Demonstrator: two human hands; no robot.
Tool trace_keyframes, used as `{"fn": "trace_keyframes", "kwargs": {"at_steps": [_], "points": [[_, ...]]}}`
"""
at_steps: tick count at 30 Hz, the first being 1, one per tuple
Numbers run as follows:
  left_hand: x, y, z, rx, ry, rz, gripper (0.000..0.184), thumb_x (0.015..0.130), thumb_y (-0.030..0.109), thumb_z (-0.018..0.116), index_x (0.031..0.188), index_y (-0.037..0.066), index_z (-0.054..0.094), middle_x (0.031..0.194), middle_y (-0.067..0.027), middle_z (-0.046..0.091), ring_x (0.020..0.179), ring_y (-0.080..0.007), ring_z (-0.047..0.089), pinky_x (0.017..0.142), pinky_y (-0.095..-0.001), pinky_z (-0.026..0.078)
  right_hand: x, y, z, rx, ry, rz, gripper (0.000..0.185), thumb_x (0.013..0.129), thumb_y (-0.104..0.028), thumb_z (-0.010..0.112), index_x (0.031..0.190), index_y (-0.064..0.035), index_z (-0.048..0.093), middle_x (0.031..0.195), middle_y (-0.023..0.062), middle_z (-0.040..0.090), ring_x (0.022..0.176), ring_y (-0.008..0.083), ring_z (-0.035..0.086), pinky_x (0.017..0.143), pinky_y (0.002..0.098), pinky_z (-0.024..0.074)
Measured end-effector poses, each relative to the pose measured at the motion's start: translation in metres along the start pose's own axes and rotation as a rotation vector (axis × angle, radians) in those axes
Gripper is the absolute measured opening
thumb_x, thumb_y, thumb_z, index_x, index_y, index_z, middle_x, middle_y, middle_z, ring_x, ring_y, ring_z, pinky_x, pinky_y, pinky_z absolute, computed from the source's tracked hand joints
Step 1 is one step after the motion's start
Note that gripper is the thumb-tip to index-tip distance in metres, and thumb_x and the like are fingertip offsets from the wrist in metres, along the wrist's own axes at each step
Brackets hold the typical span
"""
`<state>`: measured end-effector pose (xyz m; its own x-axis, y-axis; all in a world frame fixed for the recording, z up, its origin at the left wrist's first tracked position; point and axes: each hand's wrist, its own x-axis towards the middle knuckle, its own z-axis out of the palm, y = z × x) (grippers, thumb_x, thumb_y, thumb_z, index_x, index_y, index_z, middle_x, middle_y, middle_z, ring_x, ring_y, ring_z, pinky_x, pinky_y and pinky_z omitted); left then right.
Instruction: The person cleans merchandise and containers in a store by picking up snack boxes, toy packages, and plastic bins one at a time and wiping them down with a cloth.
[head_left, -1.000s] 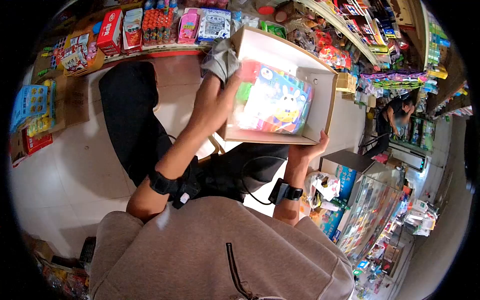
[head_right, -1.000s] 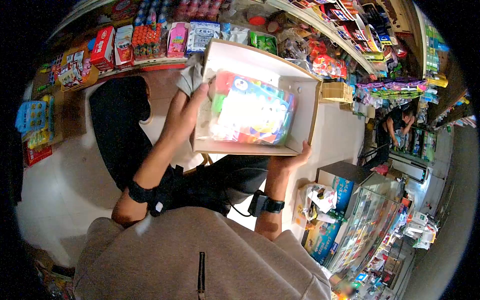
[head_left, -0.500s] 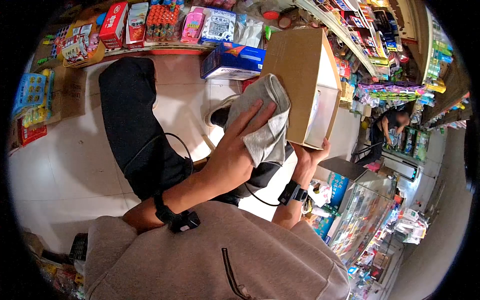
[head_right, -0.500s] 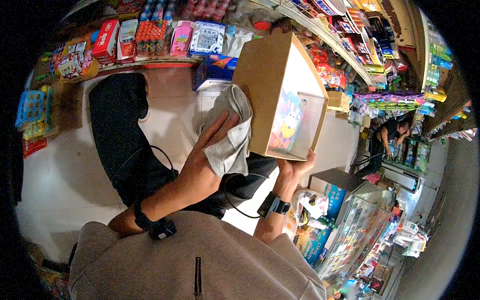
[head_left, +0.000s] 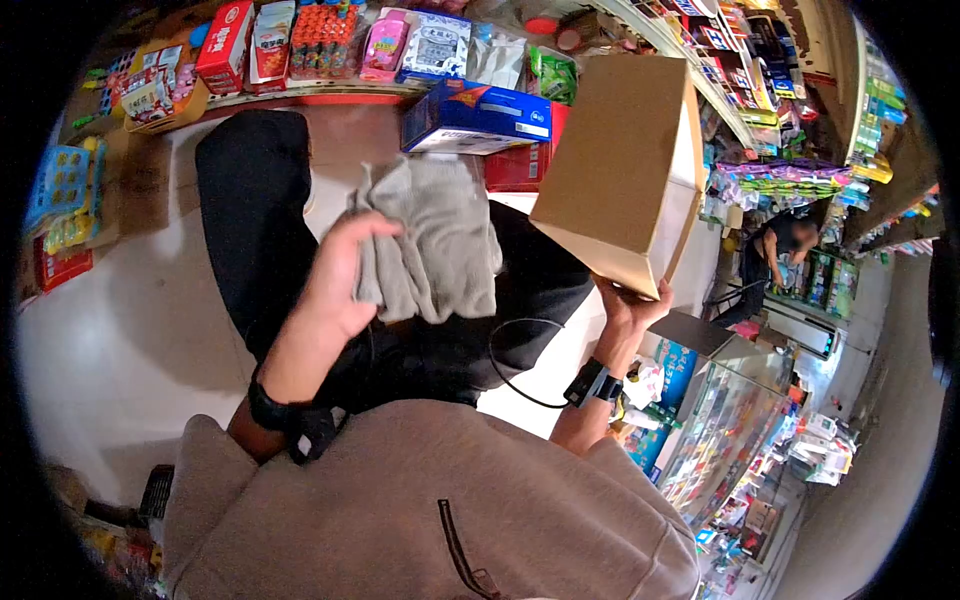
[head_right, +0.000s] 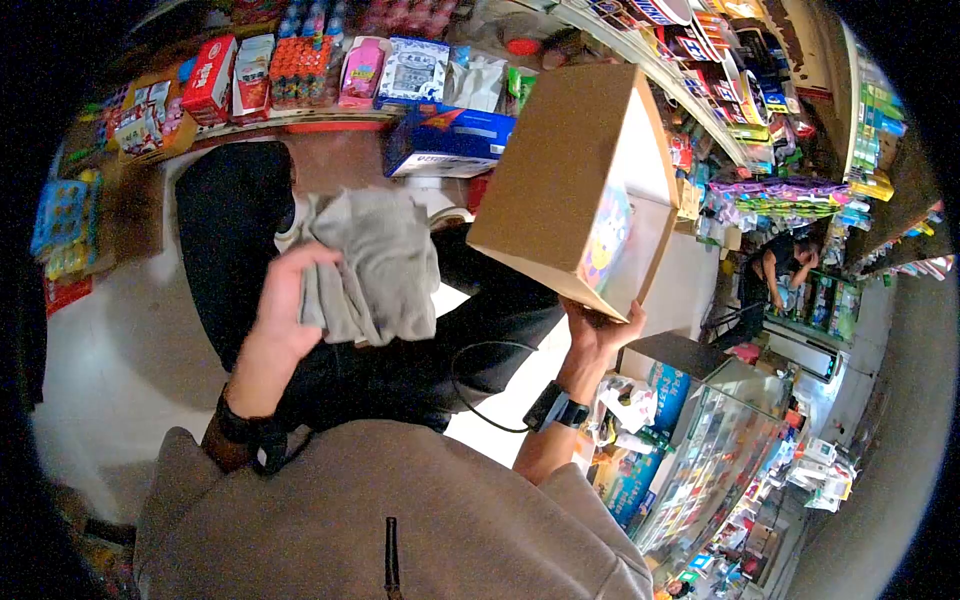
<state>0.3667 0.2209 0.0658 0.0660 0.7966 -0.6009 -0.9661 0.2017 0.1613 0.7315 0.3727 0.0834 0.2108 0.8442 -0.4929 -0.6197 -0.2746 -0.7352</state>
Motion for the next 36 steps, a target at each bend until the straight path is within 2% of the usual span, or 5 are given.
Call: {"fn": "trace_keyframes", "kwargs": {"at_steps": [5, 12, 25, 35, 36], "points": [[0.002, 0.017, 0.003, -0.092, -0.062, 0.07, 0.037, 0.081, 0.012, 0.06, 0.116, 0.0, 0.057, 0.11, -0.014, 0.065, 0.1, -0.0266, 0.065, 0.09, -0.0402, 0.051, -0.007, -0.006, 0.0, 0.027, -0.097, 0.007, 0.074, 0.075, -0.043, 0.047, 0.137, -0.0021, 0.041, 0.137, 0.0245, 0.042, 0.129, 0.0435, 0.038, 0.099, 0.0712, 0.0296], [0.021, 0.021, 0.032, 0.135, -0.064, 0.409, 0.033, 0.09, 0.015, 0.062, 0.121, 0.004, 0.057, 0.11, -0.0064, 0.065, 0.097, -0.0174, 0.064, 0.085, -0.0324, 0.051, -0.04, -0.005, 0.023, -0.239, -0.03, -0.283, 0.055, 0.084, -0.04, 0.043, 0.121, 0.0005, 0.051, 0.115, 0.0183, 0.056, 0.106, 0.0332, 0.056, 0.092, 0.0464, 0.0441], [0.05, -0.006, 0.058, 0.407, -0.098, 0.464, 0.045, 0.098, 0.029, 0.054, 0.133, 0.002, 0.05, 0.129, -0.0071, 0.056, 0.118, -0.0145, 0.051, 0.102, -0.0301, 0.037, -0.065, 0.017, 0.025, -0.22, 0.069, -0.636, 0.052, 0.083, -0.038, 0.044, 0.121, -0.0037, 0.053, 0.119, 0.0141, 0.055, 0.111, 0.0323, 0.052, 0.093, 0.0474, 0.0426], [0.03, -0.043, 0.039, 0.952, -0.056, 0.841, 0.044, 0.101, 0.026, 0.045, 0.134, -0.003, 0.044, 0.129, -0.0247, 0.053, 0.12, -0.036, 0.052, 0.1, -0.0352, 0.039, -0.048, 0.042, 0.034, -0.086, 0.04, -0.463, 0.058, 0.084, -0.04, 0.04, 0.126, -0.0006, 0.05, 0.124, 0.0172, 0.053, 0.117, 0.0359, 0.049, 0.098, 0.0496, 0.038], [0.018, -0.047, 0.045, 0.965, -0.101, 0.818, 0.042, 0.103, 0.024, 0.042, 0.133, -0.005, 0.046, 0.13, -0.0154, 0.055, 0.122, -0.0216, 0.049, 0.104, -0.0321, 0.034, -0.041, 0.045, 0.029, -0.065, 0.047, -0.449, 0.059, 0.084, -0.041, 0.04, 0.127, -0.0007, 0.049, 0.125, 0.0175, 0.053, 0.118, 0.0363, 0.049, 0.099, 0.0499, 0.0379]]}}
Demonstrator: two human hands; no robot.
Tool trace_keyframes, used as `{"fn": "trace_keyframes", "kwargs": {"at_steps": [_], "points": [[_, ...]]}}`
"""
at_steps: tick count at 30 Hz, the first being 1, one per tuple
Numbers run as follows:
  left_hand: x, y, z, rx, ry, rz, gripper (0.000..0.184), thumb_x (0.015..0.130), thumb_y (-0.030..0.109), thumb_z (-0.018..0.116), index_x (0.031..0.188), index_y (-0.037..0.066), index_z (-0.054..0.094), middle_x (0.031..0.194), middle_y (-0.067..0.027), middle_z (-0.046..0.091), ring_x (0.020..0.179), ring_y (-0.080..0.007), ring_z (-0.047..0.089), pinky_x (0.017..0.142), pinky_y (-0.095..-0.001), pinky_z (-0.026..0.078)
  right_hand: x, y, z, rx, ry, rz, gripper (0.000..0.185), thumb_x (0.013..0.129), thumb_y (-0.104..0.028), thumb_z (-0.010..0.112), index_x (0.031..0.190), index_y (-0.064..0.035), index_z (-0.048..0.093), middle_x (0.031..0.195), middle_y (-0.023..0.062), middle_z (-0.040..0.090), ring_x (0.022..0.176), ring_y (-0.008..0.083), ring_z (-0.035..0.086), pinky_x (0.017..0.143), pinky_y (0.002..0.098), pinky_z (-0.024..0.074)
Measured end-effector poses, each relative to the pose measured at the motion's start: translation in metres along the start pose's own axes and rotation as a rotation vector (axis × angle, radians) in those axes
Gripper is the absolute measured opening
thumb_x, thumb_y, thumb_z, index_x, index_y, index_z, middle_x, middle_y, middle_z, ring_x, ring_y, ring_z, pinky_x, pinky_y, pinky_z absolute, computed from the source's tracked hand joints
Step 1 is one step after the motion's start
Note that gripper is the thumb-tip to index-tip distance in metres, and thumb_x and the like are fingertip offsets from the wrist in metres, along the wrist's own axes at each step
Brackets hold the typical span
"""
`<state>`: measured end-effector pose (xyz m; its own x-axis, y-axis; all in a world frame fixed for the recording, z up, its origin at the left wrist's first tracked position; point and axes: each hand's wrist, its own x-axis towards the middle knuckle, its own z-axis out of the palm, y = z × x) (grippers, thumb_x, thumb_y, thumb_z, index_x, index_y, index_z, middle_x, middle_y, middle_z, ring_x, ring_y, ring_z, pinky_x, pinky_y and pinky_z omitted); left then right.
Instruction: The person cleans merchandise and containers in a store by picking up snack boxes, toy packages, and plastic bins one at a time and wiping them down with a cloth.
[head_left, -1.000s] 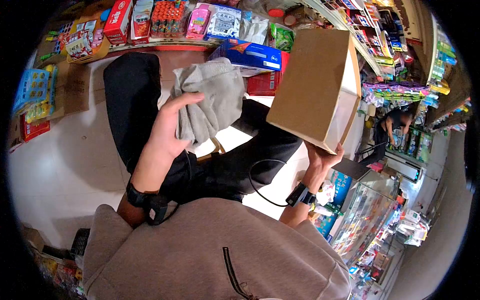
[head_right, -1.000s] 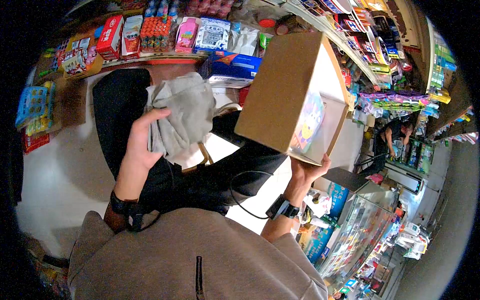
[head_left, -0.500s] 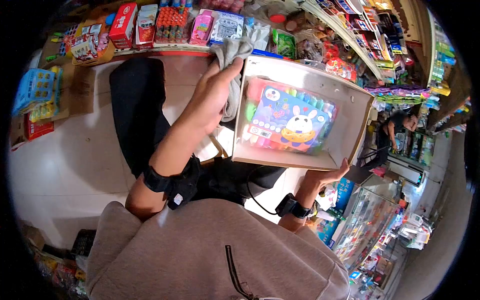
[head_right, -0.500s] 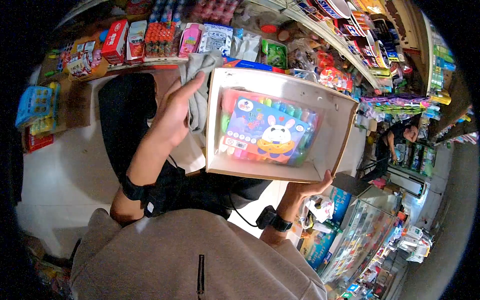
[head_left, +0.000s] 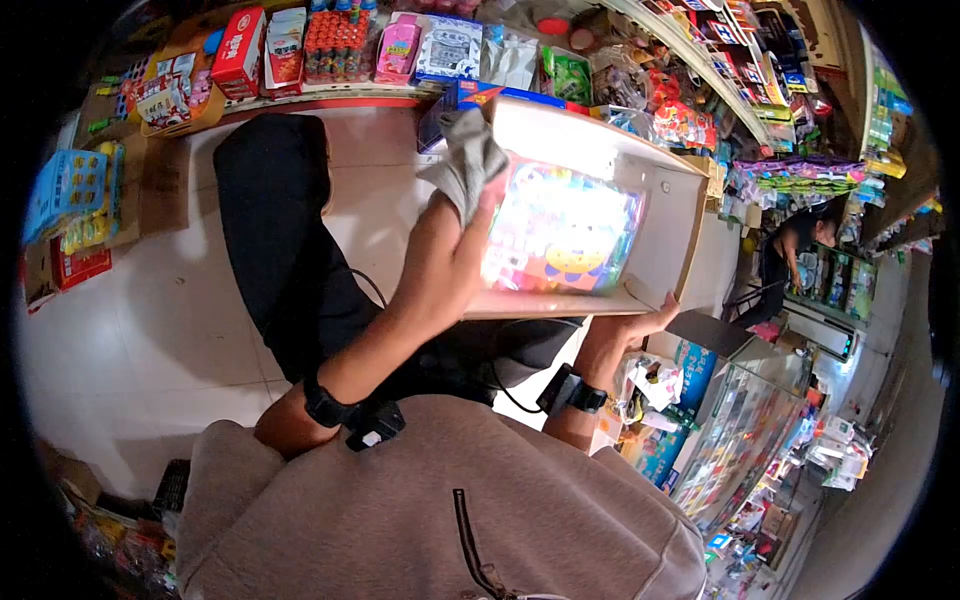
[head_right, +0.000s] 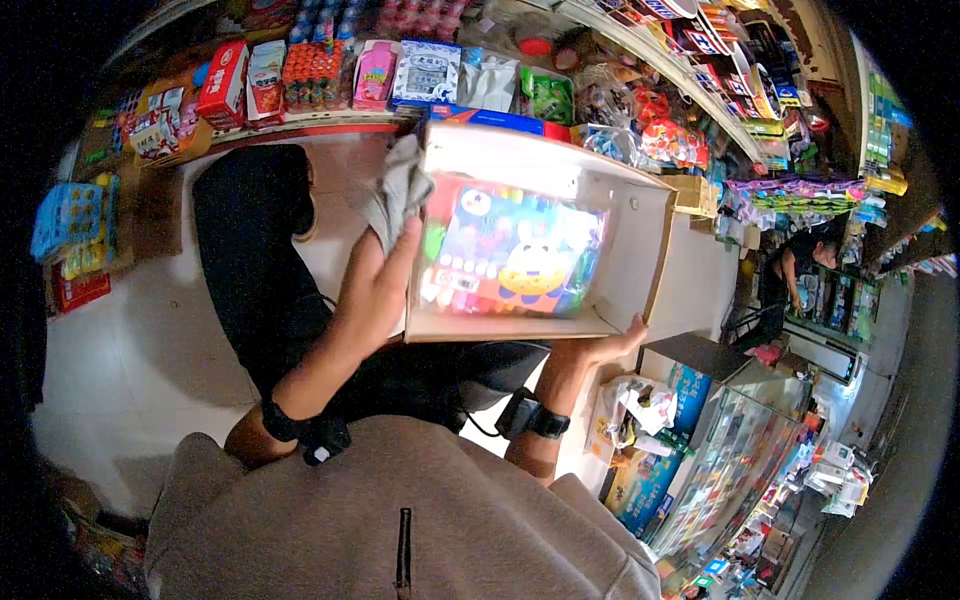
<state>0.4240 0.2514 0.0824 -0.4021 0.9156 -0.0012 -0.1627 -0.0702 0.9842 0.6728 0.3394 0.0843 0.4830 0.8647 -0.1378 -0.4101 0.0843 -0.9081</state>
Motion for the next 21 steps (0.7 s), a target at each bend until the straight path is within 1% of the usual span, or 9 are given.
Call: {"fn": "trace_keyframes", "kwargs": {"at_steps": [4, 5, 7, 10, 15, 17, 18, 19, 21], "points": [[-0.026, 0.012, 0.008, 0.238, -0.084, 0.115, 0.031, 0.097, 0.013, 0.049, 0.121, -0.005, 0.051, 0.116, -0.0287, 0.056, 0.106, -0.0432, 0.057, 0.092, -0.0417, 0.043, 0.005, 0.013, 0.007, 0.036, -0.075, 0.044, 0.062, 0.084, -0.042, 0.037, 0.129, -0.0004, 0.047, 0.129, 0.0194, 0.05, 0.121, 0.0374, 0.047, 0.101, 0.0517, 0.0383], [-0.028, 0.015, 0.009, 0.291, -0.105, 0.213, 0.031, 0.095, 0.01, 0.05, 0.122, -0.006, 0.05, 0.117, -0.0283, 0.056, 0.107, -0.0447, 0.056, 0.093, -0.0434, 0.043, 0.009, 0.015, 0.005, 0.035, -0.115, 0.07, 0.063, 0.084, -0.042, 0.037, 0.129, -0.0005, 0.047, 0.13, 0.0199, 0.05, 0.122, 0.0376, 0.047, 0.101, 0.0522, 0.0386], [-0.035, 0.03, 0.01, 0.194, -0.214, 0.184, 0.045, 0.088, 0.003, 0.052, 0.132, -0.004, 0.046, 0.143, -0.0303, 0.035, 0.135, -0.0458, 0.031, 0.111, -0.0507, 0.023, 0.032, 0.022, -0.013, 0.062, -0.093, 0.132, 0.063, 0.084, -0.04, 0.035, 0.129, 0.0025, 0.047, 0.128, 0.0212, 0.051, 0.12, 0.038, 0.049, 0.101, 0.0524, 0.0402], [-0.042, 0.041, 0.009, 0.286, -0.356, 0.296, 0.062, 0.084, -0.002, 0.052, 0.142, -0.004, 0.033, 0.152, -0.0284, 0.02, 0.142, -0.0439, 0.018, 0.113, -0.0566, 0.017, 0.052, 0.023, -0.022, 0.005, -0.052, 0.241, 0.062, 0.085, -0.034, 0.033, 0.126, 0.0092, 0.047, 0.123, 0.0231, 0.055, 0.114, 0.0389, 0.055, 0.099, 0.0521, 0.0431], [-0.051, 0.038, -0.003, 0.296, -0.502, 0.317, 0.064, 0.083, -0.004, 0.052, 0.143, -0.003, 0.031, 0.152, -0.0258, 0.022, 0.142, -0.0426, 0.019, 0.114, -0.0545, 0.019, 0.068, 0.019, -0.023, 0.039, -0.116, 0.265, 0.062, 0.084, -0.034, 0.034, 0.127, 0.0084, 0.047, 0.126, 0.0223, 0.054, 0.117, 0.0391, 0.052, 0.101, 0.052, 0.0413], [-0.057, 0.031, -0.01, 0.238, -0.554, 0.261, 0.063, 0.085, -0.004, 0.051, 0.144, -0.003, 0.03, 0.151, -0.0263, 0.024, 0.142, -0.0405, 0.021, 0.115, -0.05, 0.02, 0.073, 0.013, -0.023, 0.132, -0.072, 0.399, 0.067, 0.081, -0.041, 0.033, 0.136, -0.0041, 0.044, 0.137, 0.0184, 0.046, 0.121, 0.039, 0.047, 0.094, 0.0622, 0.0385], [-0.059, 0.029, -0.011, 0.221, -0.506, 0.262, 0.045, 0.092, 0.004, 0.05, 0.136, -0.003, 0.041, 0.132, -0.0257, 0.047, 0.127, -0.0347, 0.046, 0.106, -0.044, 0.037, 0.057, 0.006, -0.008, 0.063, -0.047, 0.411, 0.07, 0.081, -0.045, 0.033, 0.139, -0.0074, 0.042, 0.14, 0.0196, 0.041, 0.124, 0.0399, 0.043, 0.094, 0.0667, 0.035], [-0.064, 0.019, -0.015, 0.219, -0.505, 0.265, 0.045, 0.092, 0.004, 0.05, 0.136, -0.003, 0.041, 0.132, -0.0257, 0.047, 0.127, -0.0347, 0.046, 0.106, -0.044, 0.037, 0.054, 0.006, -0.004, 0.062, -0.05, 0.408, 0.07, 0.081, -0.045, 0.033, 0.139, -0.0074, 0.042, 0.14, 0.0196, 0.041, 0.124, 0.0399, 0.043, 0.094, 0.0667, 0.035], [-0.073, -0.008, -0.026, 0.067, -0.554, -0.375, 0.03, 0.098, 0.017, 0.048, 0.122, 0.0, 0.053, 0.105, -0.0148, 0.062, 0.098, -0.0225, 0.061, 0.087, -0.036, 0.049, 0.056, 0.002, 0.0, 0.068, 0.037, 0.413, 0.071, 0.08, -0.046, 0.034, 0.141, -0.0094, 0.04, 0.142, 0.0199, 0.038, 0.128, 0.0401, 0.039, 0.094, 0.0694, 0.0325]]}}
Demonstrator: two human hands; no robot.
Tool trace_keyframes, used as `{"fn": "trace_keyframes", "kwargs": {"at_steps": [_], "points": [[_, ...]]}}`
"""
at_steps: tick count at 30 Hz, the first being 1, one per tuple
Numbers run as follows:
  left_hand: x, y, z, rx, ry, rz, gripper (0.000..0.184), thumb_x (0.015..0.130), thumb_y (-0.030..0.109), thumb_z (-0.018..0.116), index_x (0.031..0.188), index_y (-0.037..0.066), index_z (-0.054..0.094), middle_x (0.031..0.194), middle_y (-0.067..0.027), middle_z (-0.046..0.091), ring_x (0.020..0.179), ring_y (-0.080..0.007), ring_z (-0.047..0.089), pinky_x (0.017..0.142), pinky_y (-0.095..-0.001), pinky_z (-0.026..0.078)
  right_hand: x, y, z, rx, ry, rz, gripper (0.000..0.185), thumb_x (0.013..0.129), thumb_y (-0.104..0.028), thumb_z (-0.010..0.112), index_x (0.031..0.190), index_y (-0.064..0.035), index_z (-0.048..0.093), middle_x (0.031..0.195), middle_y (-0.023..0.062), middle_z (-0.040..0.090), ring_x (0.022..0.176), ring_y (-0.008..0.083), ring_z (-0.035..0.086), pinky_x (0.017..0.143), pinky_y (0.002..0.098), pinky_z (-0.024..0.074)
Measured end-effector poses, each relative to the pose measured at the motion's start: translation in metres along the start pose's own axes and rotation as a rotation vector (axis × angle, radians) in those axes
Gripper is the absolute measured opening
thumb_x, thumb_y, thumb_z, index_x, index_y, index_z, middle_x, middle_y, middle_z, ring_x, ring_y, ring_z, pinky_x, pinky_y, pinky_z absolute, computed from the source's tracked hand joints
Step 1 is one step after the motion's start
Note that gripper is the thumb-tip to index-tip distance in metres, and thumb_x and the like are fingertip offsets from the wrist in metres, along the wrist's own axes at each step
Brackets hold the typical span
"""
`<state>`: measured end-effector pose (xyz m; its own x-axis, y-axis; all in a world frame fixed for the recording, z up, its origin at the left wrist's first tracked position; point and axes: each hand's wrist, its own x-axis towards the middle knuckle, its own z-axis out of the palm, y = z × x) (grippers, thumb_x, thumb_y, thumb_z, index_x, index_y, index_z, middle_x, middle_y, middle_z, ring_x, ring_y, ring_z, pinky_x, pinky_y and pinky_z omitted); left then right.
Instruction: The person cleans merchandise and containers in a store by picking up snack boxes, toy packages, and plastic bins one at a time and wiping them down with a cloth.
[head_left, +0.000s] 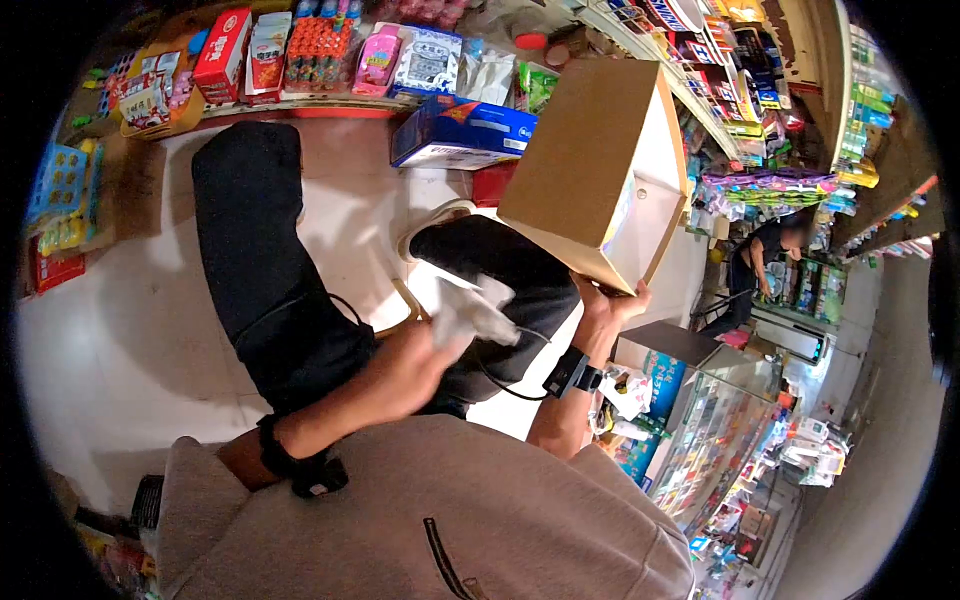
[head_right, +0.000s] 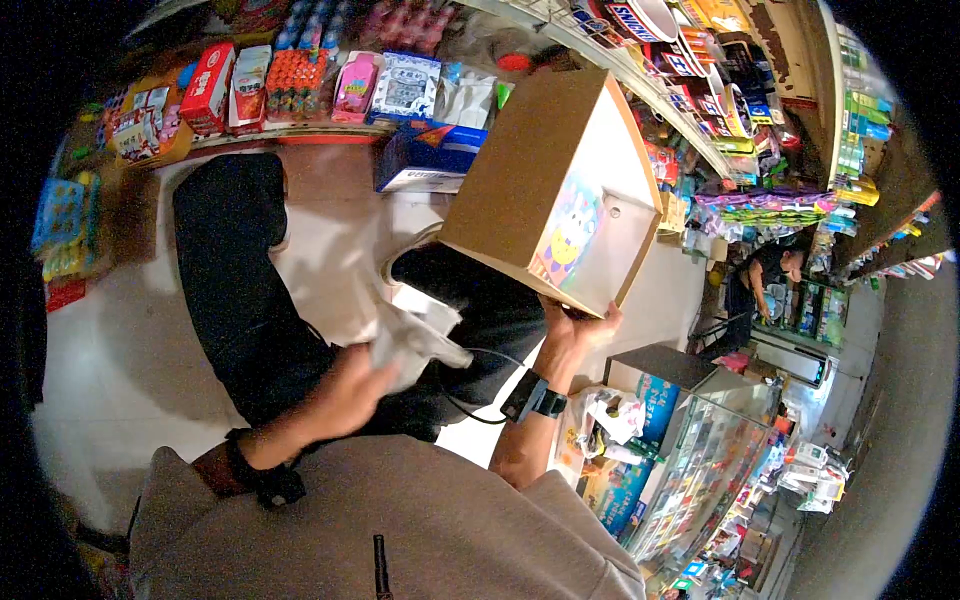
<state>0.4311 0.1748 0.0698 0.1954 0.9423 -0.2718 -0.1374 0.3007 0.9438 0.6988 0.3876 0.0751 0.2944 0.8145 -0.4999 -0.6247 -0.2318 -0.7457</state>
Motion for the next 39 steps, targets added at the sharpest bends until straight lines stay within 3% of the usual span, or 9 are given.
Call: {"fn": "trace_keyframes", "kwargs": {"at_steps": [2, 4, 7, 12, 14, 18, 22, 26, 39], "points": [[0.008, -0.006, -0.014, -0.363, 0.239, -0.227, 0.031, 0.101, 0.03, 0.046, 0.112, 0.003, 0.059, 0.089, -0.0034, 0.063, 0.079, -0.0118, 0.058, 0.073, -0.0296, 0.049, 0.01, -0.005, -0.011, 0.016, -0.044, 0.003, 0.071, 0.08, -0.047, 0.036, 0.14, -0.0111, 0.04, 0.144, 0.0203, 0.036, 0.131, 0.0411, 0.034, 0.095, 0.0713, 0.0311], [0.02, 0.0, -0.032, -0.572, 0.412, -0.155, 0.038, 0.101, 0.035, 0.047, 0.119, 0.003, 0.058, 0.096, -0.0034, 0.063, 0.083, -0.0104, 0.056, 0.079, -0.0304, 0.048, 0.013, -0.008, -0.014, 0.056, -0.101, -0.013, 0.069, 0.08, -0.046, 0.038, 0.139, -0.0093, 0.041, 0.14, 0.0213, 0.04, 0.129, 0.0396, 0.039, 0.096, 0.0677, 0.0346], [0.042, 0.029, -0.059, -0.402, 0.523, 0.109, 0.04, 0.101, 0.034, 0.047, 0.119, 0.0, 0.058, 0.099, -0.0055, 0.063, 0.09, -0.0121, 0.055, 0.084, -0.0294, 0.043, 0.019, -0.009, -0.026, 0.016, -0.168, -0.126, 0.065, 0.085, -0.041, 0.037, 0.133, 0.0023, 0.045, 0.132, 0.0194, 0.051, 0.121, 0.0361, 0.049, 0.099, 0.054, 0.0402], [0.098, 0.09, -0.081, -0.058, 0.499, 0.55, 0.03, 0.1, 0.023, 0.048, 0.115, -0.001, 0.058, 0.103, -0.0145, 0.064, 0.093, -0.0205, 0.058, 0.087, -0.0333, 0.043, 0.0, -0.008, -0.026, -0.111, -0.118, -0.15, 0.062, 0.086, -0.041, 0.037, 0.13, 0.0027, 0.047, 0.127, 0.0193, 0.054, 0.116, 0.0361, 0.052, 0.099, 0.0506, 0.0412], [0.123, 0.107, -0.077, 0.053, 0.473, 0.791, 0.037, 0.101, 0.029, 0.047, 0.123, 0.0, 0.056, 0.115, -0.0086, 0.063, 0.108, -0.0172, 0.056, 0.098, -0.0329, 0.039, -0.003, -0.005, -0.026, -0.145, -0.21, -0.136, 0.061, 0.086, -0.041, 0.038, 0.128, 0.0013, 0.048, 0.126, 0.0189, 0.054, 0.115, 0.036, 0.052, 0.098, 0.05, 0.0409], [0.152, 0.103, -0.051, 0.253, 0.661, 0.923, 0.035, 0.095, 0.015, 0.051, 0.124, -0.004, 0.05, 0.122, -0.0275, 0.051, 0.116, -0.0429, 0.047, 0.1, -0.047, 0.034, -0.032, 0.008, -0.004, -0.134, -0.147, -0.183, 0.062, 0.086, -0.044, 0.041, 0.131, -0.0007, 0.046, 0.128, 0.0193, 0.052, 0.118, 0.0361, 0.05, 0.1, 0.0496, 0.0402], [0.139, 0.092, -0.044, 0.129, 0.562, 0.77, 0.039, 0.102, 0.022, 0.043, 0.132, -0.001, 0.047, 0.131, -0.0185, 0.052, 0.126, -0.0286, 0.045, 0.109, -0.0357, 0.028, -0.054, 0.008, 0.006, -0.151, -0.126, -0.183, 0.069, 0.088, -0.051, 0.041, 0.136, -0.0017, 0.041, 0.135, 0.0185, 0.047, 0.121, 0.0363, 0.048, 0.101, 0.0501, 0.0395], [0.137, 0.077, -0.028, 0.005, 0.594, 0.63, 0.042, 0.103, 0.026, 0.041, 0.134, -0.002, 0.045, 0.135, -0.0181, 0.049, 0.129, -0.0266, 0.043, 0.11, -0.036, 0.026, -0.057, 0.013, 0.015, -0.165, -0.186, -0.387, 0.068, 0.09, -0.053, 0.043, 0.14, -0.0065, 0.038, 0.137, 0.0158, 0.045, 0.127, 0.0322, 0.044, 0.104, 0.0476, 0.037], [0.1, 0.068, 0.031, 0.294, 0.536, 0.718, 0.047, 0.091, 0.006, 0.052, 0.137, -0.001, 0.042, 0.144, -0.0251, 0.037, 0.136, -0.0417, 0.031, 0.114, -0.046, 0.019, -0.032, 0.019, 0.015, -0.094, -0.268, -0.19, 0.086, 0.076, -0.054, 0.039, 0.144, -0.0024, 0.031, 0.144, 0.022, 0.037, 0.133, 0.039, 0.037, 0.108, 0.0537, 0.0312]]}}
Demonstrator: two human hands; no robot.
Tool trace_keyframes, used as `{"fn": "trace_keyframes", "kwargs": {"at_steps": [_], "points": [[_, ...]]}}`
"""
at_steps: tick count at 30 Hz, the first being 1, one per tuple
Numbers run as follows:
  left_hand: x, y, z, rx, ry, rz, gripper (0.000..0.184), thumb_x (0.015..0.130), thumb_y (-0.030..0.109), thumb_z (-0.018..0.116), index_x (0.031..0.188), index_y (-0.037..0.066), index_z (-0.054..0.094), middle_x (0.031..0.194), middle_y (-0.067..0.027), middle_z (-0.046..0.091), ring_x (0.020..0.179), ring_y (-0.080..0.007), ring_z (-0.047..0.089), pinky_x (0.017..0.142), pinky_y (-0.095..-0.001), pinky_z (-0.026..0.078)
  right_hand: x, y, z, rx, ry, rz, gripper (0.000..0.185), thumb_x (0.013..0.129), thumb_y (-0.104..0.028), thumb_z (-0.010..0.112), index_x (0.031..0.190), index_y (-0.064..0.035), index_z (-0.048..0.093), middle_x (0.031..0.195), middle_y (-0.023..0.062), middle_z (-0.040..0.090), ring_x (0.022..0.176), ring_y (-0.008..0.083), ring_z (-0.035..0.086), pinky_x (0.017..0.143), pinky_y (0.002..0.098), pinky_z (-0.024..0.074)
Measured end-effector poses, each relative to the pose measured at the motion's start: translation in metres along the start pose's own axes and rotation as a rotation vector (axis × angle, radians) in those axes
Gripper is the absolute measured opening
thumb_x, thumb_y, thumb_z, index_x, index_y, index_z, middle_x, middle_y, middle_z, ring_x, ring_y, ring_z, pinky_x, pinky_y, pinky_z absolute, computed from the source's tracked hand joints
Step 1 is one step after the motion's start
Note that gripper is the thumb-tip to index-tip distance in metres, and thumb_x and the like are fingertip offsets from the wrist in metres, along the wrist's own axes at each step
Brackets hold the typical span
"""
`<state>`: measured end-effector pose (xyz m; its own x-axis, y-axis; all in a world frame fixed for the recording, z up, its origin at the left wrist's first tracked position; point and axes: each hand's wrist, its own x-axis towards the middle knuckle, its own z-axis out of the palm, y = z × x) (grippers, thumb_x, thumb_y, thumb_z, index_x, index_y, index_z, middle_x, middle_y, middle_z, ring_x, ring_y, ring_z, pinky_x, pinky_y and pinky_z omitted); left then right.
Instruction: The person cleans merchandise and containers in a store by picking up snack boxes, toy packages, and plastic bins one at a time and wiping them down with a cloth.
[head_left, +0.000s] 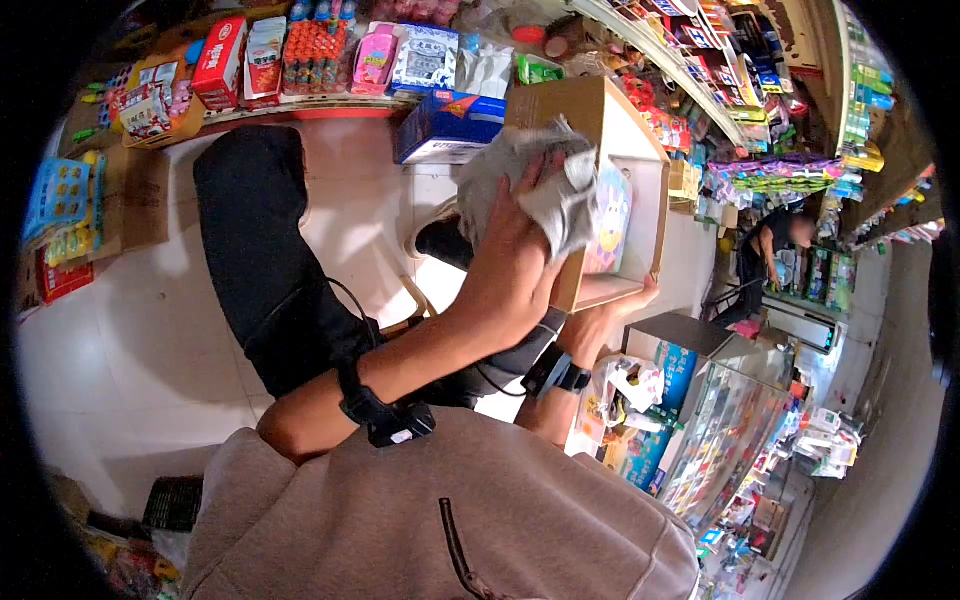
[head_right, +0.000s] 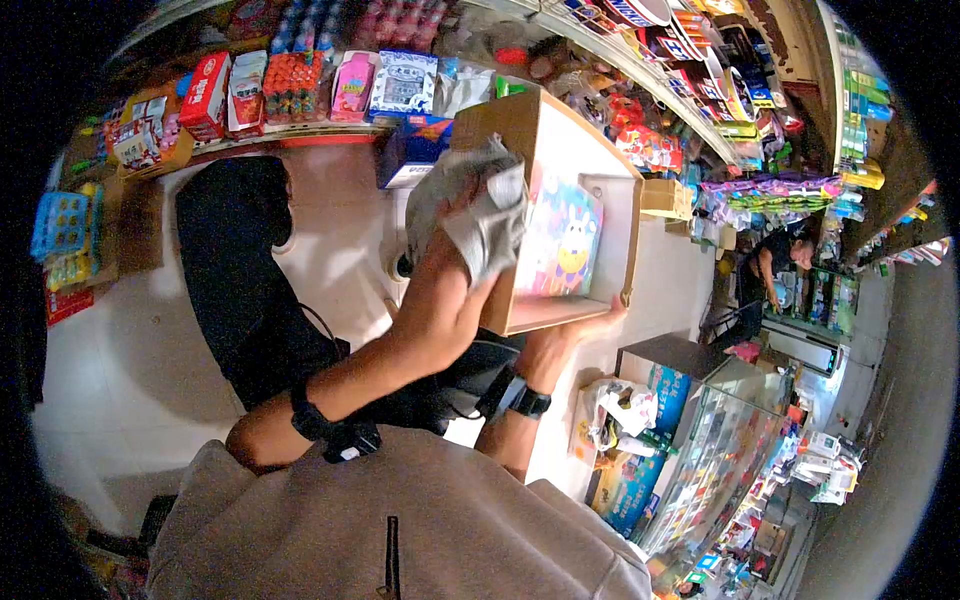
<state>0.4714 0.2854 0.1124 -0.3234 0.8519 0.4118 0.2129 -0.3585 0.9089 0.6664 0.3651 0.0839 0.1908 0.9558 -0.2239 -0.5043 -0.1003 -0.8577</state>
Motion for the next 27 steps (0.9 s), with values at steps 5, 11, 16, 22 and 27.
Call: {"fn": "trace_keyframes", "kwargs": {"at_steps": [5, 11, 16, 22, 27], "points": [[-0.024, 0.019, -0.003, 0.032, -0.241, 0.051, 0.058, 0.083, 0.005, 0.054, 0.139, 0.0, 0.041, 0.154, -0.0233, 0.022, 0.143, -0.0429, 0.015, 0.112, -0.064, 0.012, 0.022, 0.0, -0.021, 0.139, -0.131, 0.066, 0.083, 0.078, -0.054, 0.037, 0.143, -0.0018, 0.033, 0.142, 0.0202, 0.039, 0.129, 0.0354, 0.041, 0.107, 0.05, 0.0344], [-0.047, 0.016, -0.017, 0.071, -0.31, 0.074, 0.056, 0.081, 0.002, 0.054, 0.136, -0.001, 0.046, 0.151, -0.0199, 0.031, 0.143, -0.0385, 0.022, 0.114, -0.0578, 0.018, 0.03, -0.01, -0.008, 0.089, -0.047, -0.019, 0.077, 0.082, -0.051, 0.034, 0.14, -0.0001, 0.038, 0.14, 0.0204, 0.042, 0.128, 0.0366, 0.042, 0.105, 0.0498, 0.0356], [-0.064, -0.003, -0.045, -0.138, -0.412, -0.211, 0.04, 0.087, 0.002, 0.052, 0.128, -0.001, 0.052, 0.128, -0.0203, 0.053, 0.122, -0.0317, 0.048, 0.104, -0.042, 0.037, 0.028, -0.021, 0.012, -0.012, 0.062, -0.047, 0.079, 0.08, -0.052, 0.035, 0.14, 0.0008, 0.038, 0.141, 0.0213, 0.041, 0.129, 0.0385, 0.041, 0.106, 0.0519, 0.0336], [-0.031, -0.03, -0.076, -0.369, 0.011, -0.649, 0.031, 0.1, 0.025, 0.049, 0.112, -0.002, 0.06, 0.088, -0.0088, 0.062, 0.081, -0.0122, 0.057, 0.076, -0.0317, 0.046, 0.03, -0.025, 0.002, -0.036, 0.072, -0.079, 0.072, 0.079, -0.049, 0.036, 0.136, -0.0055, 0.042, 0.134, 0.0199, 0.047, 0.117, 0.0364, 0.05, 0.094, 0.0527, 0.0437], [0.045, -0.043, -0.068, -0.093, 0.164, -0.055, 0.026, 0.099, 0.018, 0.049, 0.112, -0.003, 0.057, 0.098, -0.0215, 0.064, 0.091, -0.0343, 0.062, 0.084, -0.0416, 0.046, 0.026, -0.017, -0.013, 0.019, -0.018, -0.005, 0.076, 0.08, -0.051, 0.036, 0.139, -0.0024, 0.039, 0.139, 0.0197, 0.043, 0.128, 0.0358, 0.041, 0.101, 0.0511, 0.037]]}}
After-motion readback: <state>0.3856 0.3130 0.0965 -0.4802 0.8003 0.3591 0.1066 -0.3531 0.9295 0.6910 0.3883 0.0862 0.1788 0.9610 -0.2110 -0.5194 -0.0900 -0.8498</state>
